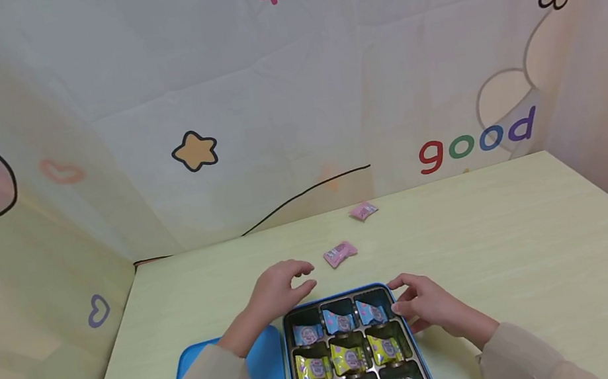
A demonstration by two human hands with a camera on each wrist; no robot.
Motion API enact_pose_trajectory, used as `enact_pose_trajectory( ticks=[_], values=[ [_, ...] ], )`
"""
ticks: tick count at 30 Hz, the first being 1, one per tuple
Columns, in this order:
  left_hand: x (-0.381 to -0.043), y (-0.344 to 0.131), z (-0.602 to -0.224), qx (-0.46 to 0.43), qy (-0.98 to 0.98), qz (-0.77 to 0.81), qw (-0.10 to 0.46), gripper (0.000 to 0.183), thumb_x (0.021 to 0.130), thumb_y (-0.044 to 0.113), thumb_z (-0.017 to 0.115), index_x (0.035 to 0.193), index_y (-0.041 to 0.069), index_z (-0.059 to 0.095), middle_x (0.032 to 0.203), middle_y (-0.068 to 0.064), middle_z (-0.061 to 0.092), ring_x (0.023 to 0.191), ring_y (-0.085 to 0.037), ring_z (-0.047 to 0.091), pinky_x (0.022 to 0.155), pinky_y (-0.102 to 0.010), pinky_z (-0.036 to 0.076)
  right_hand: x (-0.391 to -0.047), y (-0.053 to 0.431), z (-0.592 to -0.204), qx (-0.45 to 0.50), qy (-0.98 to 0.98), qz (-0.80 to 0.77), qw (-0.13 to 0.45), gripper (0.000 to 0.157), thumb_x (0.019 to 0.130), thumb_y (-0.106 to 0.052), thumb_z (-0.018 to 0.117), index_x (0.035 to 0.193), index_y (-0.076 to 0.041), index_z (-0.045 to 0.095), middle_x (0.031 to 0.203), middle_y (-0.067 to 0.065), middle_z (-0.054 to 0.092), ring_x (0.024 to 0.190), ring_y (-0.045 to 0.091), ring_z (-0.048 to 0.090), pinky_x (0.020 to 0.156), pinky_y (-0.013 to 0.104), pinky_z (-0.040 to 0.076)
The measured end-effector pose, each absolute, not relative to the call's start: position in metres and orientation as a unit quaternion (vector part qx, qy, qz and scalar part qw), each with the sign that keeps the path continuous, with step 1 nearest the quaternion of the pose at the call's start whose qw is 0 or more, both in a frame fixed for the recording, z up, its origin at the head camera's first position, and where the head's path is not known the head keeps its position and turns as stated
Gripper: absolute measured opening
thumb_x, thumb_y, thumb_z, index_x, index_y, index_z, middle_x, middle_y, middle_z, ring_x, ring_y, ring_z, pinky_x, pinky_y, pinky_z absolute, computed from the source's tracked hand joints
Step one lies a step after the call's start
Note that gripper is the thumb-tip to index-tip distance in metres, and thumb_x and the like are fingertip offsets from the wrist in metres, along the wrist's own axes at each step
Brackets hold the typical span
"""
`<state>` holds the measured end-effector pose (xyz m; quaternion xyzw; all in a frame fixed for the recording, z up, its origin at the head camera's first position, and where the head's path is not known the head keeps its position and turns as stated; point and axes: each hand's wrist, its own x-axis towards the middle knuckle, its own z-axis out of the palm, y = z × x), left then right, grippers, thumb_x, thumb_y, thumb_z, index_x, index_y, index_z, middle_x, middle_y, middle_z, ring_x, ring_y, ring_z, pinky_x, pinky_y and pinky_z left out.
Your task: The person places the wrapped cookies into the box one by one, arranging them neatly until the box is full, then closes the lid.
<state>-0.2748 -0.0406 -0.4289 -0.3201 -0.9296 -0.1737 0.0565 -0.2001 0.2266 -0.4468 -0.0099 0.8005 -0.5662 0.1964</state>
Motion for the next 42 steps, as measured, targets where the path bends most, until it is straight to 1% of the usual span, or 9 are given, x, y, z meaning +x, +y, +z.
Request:
enact_pose_trajectory(
  ticks=[6, 14, 20, 26, 32, 42],
  values=[
    [-0.283, -0.034, -0.431, -0.306, -0.940, -0.151, 0.027, 0.038, 0.085, 0.035, 0.055, 0.118, 0.016, 0.056, 0.112, 0.001, 0.061, 0.103, -0.016, 0.056, 0.083, -0.032, 0.048, -0.200, 0.227, -0.448, -0.010, 0.801, -0.565, 0.197, 0.043, 0.086, -0.011, 0.054, 0.124, 0.001, 0.038, 0.093, 0.013, 0.051, 0.070, 0.016, 0.053, 0.057, 0.034, 0.052],
    [-0.289, -0.028, -0.432, -0.283, -0.948, -0.142, 0.002, 0.043, 0.085, 0.035, 0.055, 0.124, 0.016, 0.052, 0.123, 0.000, 0.056, 0.113, -0.018, 0.052, 0.090, -0.035, 0.045, -0.200, 0.226, -0.447, -0.005, 0.804, -0.562, 0.195, 0.042, 0.086, -0.009, 0.054, 0.124, 0.001, 0.039, 0.093, 0.013, 0.051, 0.070, 0.016, 0.053, 0.057, 0.033, 0.052],
    [-0.295, -0.022, -0.434, -0.277, -0.952, -0.129, -0.018, 0.052, 0.085, 0.034, 0.055, 0.133, 0.016, 0.041, 0.133, -0.001, 0.046, 0.120, -0.019, 0.045, 0.095, -0.036, 0.041, -0.199, 0.226, -0.447, -0.008, 0.802, -0.564, 0.198, 0.042, 0.086, -0.008, 0.053, 0.124, 0.002, 0.038, 0.093, 0.013, 0.051, 0.070, 0.015, 0.053, 0.057, 0.034, 0.052],
    [-0.299, -0.015, -0.437, -0.268, -0.956, -0.115, -0.042, 0.058, 0.086, 0.035, 0.052, 0.138, 0.017, 0.032, 0.142, -0.004, 0.034, 0.126, -0.021, 0.039, 0.095, -0.039, 0.041, -0.199, 0.227, -0.447, -0.012, 0.799, -0.568, 0.199, 0.043, 0.086, -0.009, 0.053, 0.124, 0.002, 0.038, 0.093, 0.013, 0.051, 0.069, 0.016, 0.053, 0.056, 0.034, 0.052],
    [-0.303, -0.010, -0.440, -0.262, -0.959, -0.096, -0.051, 0.058, 0.086, 0.036, 0.051, 0.138, 0.018, 0.032, 0.142, -0.004, 0.032, 0.126, -0.021, 0.038, 0.094, -0.038, 0.042, -0.199, 0.227, -0.446, -0.016, 0.797, -0.570, 0.200, 0.043, 0.086, -0.009, 0.053, 0.125, 0.002, 0.038, 0.091, 0.013, 0.051, 0.069, 0.016, 0.053, 0.056, 0.034, 0.051],
    [-0.308, 0.000, -0.448, -0.254, -0.963, -0.063, -0.062, 0.057, 0.088, 0.037, 0.048, 0.139, 0.020, 0.029, 0.144, -0.002, 0.030, 0.127, -0.019, 0.037, 0.089, -0.037, 0.046, -0.199, 0.228, -0.445, -0.018, 0.794, -0.572, 0.203, 0.044, 0.086, -0.011, 0.054, 0.125, 0.002, 0.037, 0.091, 0.012, 0.050, 0.069, 0.015, 0.052, 0.056, 0.033, 0.052]
  ],
)
